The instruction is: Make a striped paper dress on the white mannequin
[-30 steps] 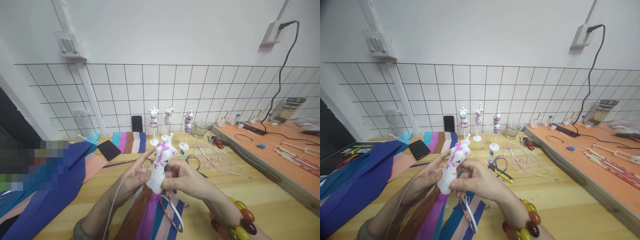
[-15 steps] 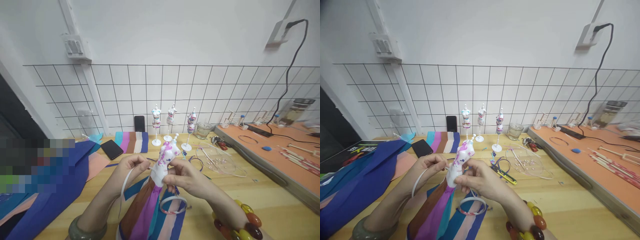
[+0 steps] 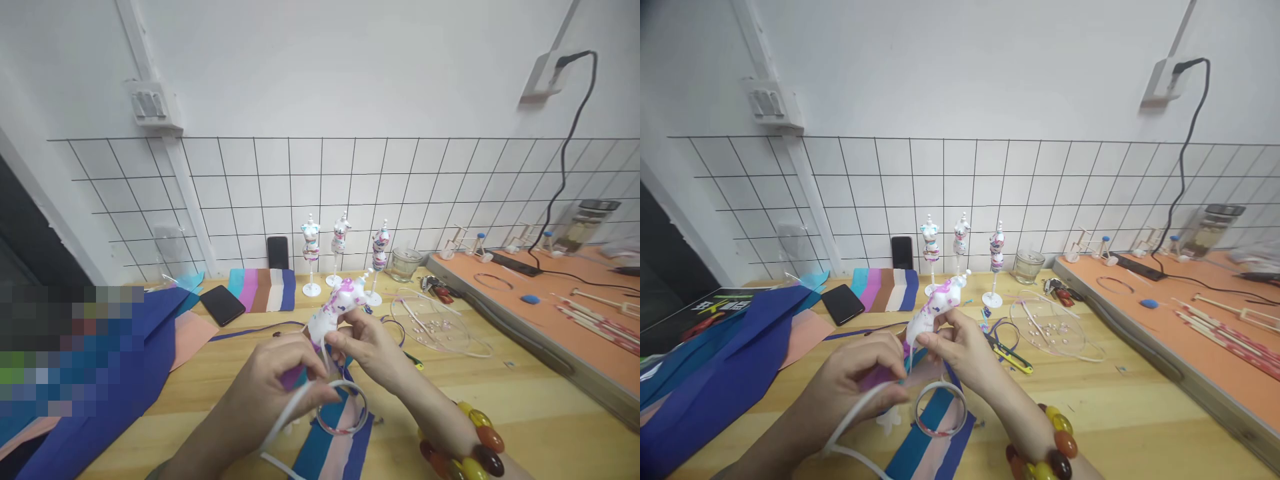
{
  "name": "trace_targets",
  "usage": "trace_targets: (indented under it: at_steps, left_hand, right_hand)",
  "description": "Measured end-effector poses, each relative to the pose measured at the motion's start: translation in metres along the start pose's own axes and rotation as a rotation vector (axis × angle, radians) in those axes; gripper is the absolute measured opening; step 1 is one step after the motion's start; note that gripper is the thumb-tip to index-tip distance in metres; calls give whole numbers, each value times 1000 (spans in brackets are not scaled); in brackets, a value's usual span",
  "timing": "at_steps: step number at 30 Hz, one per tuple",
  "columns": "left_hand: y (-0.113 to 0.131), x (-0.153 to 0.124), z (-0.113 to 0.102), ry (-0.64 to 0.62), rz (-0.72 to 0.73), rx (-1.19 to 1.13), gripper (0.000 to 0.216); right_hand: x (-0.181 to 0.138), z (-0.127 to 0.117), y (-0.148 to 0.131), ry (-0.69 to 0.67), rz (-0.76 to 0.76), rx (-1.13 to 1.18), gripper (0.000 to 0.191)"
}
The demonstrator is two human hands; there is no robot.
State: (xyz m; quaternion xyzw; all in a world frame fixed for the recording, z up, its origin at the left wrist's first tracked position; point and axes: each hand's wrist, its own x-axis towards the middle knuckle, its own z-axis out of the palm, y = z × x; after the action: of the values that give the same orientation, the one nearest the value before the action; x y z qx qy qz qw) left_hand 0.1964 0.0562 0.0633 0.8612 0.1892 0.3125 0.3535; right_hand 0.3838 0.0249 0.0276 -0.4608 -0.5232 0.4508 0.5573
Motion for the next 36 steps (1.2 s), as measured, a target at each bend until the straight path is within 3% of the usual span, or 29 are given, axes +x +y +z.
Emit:
trace_targets:
  at_steps: [3,5,8,11,16,25,36]
  left_hand:
    - [-8,2,4,59,16,305,38]
    - [-17,5,9,139,8,433,34]
    - [-28,6,17,267,-101,426,43]
    - [-33,5,22,291,-177,299,59]
    - [-34,3,22,306,-29,349,66]
    - [-37,7,18,379,331,879,73]
    - [-35,9,6,370,453,1072,74]
  right_hand:
    - [1,0,-1,34,-27,7,33]
    - [1,1,-1,44,-30,9,34]
    - [0,4,1,51,-33,5,34]
    - [-1,7,2,44,-41,10,35]
    - [-1,10,0,16,-31,67,35]
    - [-3,11,-12,-54,35,238,29]
    - [1,11,0,-33,99,241,51]
